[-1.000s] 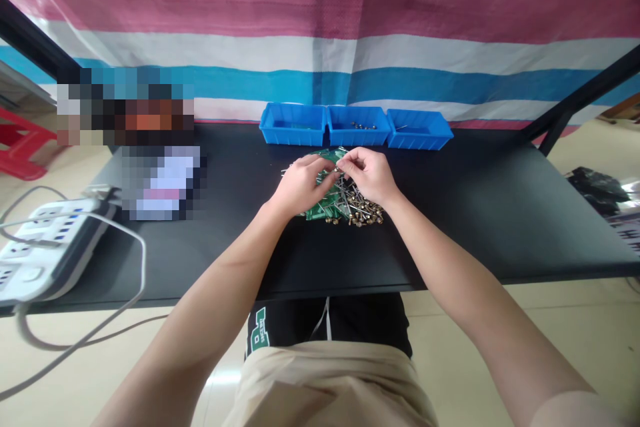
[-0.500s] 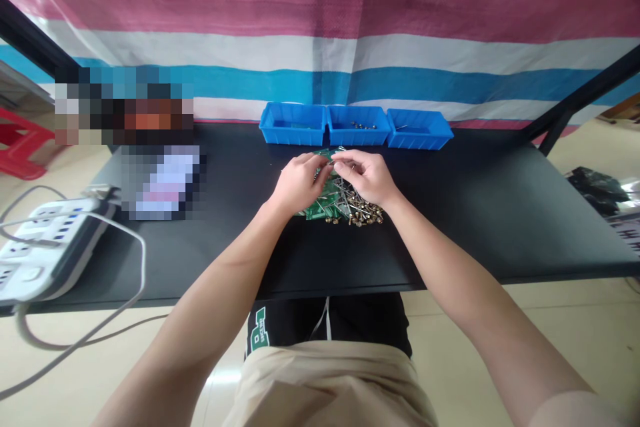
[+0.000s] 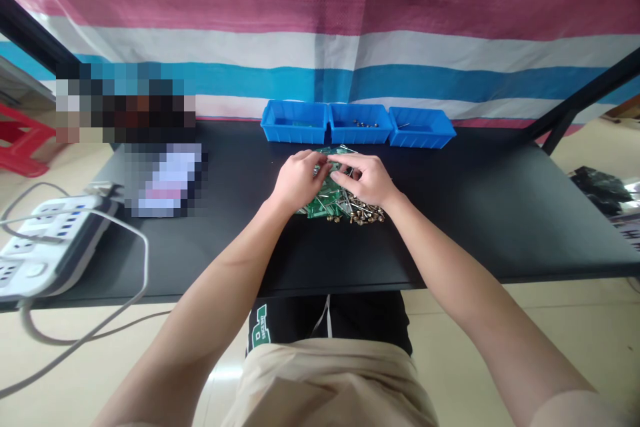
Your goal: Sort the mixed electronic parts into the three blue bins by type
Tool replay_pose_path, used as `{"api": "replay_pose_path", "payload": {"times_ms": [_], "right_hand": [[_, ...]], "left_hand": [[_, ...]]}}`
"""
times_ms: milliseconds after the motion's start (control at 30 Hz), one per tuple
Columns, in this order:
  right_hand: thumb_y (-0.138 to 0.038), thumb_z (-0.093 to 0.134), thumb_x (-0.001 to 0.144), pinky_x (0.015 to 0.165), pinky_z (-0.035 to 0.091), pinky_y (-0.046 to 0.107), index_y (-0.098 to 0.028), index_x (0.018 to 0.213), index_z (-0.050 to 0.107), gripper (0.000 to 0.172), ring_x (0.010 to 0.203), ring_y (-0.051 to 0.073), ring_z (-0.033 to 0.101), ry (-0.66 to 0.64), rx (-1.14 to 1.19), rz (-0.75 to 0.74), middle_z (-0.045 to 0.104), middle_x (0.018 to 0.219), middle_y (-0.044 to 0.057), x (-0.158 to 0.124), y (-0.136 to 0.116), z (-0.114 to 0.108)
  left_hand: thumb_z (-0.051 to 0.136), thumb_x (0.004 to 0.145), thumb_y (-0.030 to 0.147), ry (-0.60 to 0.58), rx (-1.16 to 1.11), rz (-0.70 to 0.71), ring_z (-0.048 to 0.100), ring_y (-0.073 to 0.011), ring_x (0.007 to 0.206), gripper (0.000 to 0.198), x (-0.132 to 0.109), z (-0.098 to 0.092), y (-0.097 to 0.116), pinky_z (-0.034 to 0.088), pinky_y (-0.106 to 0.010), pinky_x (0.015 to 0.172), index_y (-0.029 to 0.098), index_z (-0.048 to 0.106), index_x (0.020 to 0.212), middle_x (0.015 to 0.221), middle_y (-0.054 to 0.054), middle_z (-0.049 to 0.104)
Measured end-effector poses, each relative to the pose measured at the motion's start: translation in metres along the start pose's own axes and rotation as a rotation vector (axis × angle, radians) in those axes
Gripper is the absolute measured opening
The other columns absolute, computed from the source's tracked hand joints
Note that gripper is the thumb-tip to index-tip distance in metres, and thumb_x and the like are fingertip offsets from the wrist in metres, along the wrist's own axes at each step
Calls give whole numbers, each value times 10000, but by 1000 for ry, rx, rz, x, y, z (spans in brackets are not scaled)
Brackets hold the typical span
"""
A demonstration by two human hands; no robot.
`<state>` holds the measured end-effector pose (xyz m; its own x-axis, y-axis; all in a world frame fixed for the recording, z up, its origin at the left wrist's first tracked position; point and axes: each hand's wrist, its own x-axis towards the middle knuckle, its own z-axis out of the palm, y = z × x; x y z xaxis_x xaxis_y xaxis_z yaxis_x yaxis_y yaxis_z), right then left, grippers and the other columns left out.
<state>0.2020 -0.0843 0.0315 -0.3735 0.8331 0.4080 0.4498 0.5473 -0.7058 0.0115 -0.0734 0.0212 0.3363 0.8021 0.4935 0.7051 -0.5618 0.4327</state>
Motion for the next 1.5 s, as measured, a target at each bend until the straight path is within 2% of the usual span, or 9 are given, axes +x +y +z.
{"api": "replay_pose_path", "payload": {"times_ms": [133, 267, 433, 633, 900, 1033, 1133, 1300, 1500], "right_hand": [[-388, 558, 902, 952, 546, 449, -191, 1229, 712, 411, 1061, 256, 658, 106, -200, -62, 731, 1198, 90, 3, 10, 1], [-409, 515, 922, 1103, 430, 509, -132, 1407, 572, 560, 1296, 311, 513, 197, -485, -18, 607, 1411, 133, 9, 33, -7], [-480, 492, 931, 1052, 370, 654, -153, 1598, 238, 785, 1427, 442, 270, 151, -778, 284, 271, 1647, 159, 14, 56, -20], [-514, 449, 944, 1047, 316, 701, -159, 1588, 247, 763, 1453, 453, 190, 100, -796, 367, 245, 1656, 159, 17, 61, -20], [-476, 487, 932, 1051, 302, 708, -156, 1510, 398, 667, 1421, 457, 251, 175, -725, 295, 317, 1621, 177, 15, 62, -18], [-406, 526, 917, 1078, 366, 589, -144, 1361, 556, 517, 1309, 379, 432, 199, -626, 113, 537, 1426, 186, 13, 48, -18], [-375, 545, 906, 999, 461, 472, -142, 1236, 630, 413, 1130, 310, 568, 47, -540, 24, 659, 1163, 150, 9, 30, -18], [-497, 596, 887, 782, 509, 389, -188, 1257, 623, 483, 979, 270, 652, -236, -545, 165, 656, 1226, 115, 3, 7, -15], [-404, 538, 946, 722, 464, 339, -191, 1216, 646, 360, 923, 239, 647, -278, -557, 166, 686, 1118, 95, 3, 8, -9]], "left_hand": [[574, 927, 246, 32, 3, 7, 666, -235, 1001, 221, 0, 0, 0, 545, -373, 897, 169, 697, 1094, 1051, -102, 714], [578, 922, 245, 51, 19, -12, 657, -243, 1028, 232, 0, 0, 0, 549, -393, 925, 171, 697, 1107, 1080, -104, 704], [575, 925, 255, 3, 13, -1, 659, -255, 1024, 223, 0, -1, 1, 553, -417, 931, 166, 695, 1089, 1076, -113, 700], [577, 931, 267, -26, 29, -3, 663, -254, 1019, 218, 0, 0, 0, 558, -414, 927, 162, 697, 1080, 1057, -115, 698], [586, 924, 258, -44, 22, 6, 664, -251, 1014, 195, -1, 0, 1, 559, -408, 926, 171, 694, 1062, 1053, -107, 701], [584, 922, 257, -48, 24, 3, 663, -253, 1007, 208, -1, 0, 1, 560, -411, 922, 161, 700, 1067, 1036, -109, 699], [587, 916, 261, -59, 29, -4, 661, -257, 1005, 222, 0, 0, 2, 562, -413, 917, 153, 704, 1072, 1031, -110, 698], [591, 913, 260, -79, 34, -16, 662, -257, 1012, 229, 0, -2, 3, 563, -407, 919, 155, 708, 1078, 1047, -107, 701], [588, 912, 252, -105, 37, -36, 662, -258, 1021, 235, 0, -4, 4, 562, -407, 927, 153, 705, 1089, 1069, -111, 700]]}}
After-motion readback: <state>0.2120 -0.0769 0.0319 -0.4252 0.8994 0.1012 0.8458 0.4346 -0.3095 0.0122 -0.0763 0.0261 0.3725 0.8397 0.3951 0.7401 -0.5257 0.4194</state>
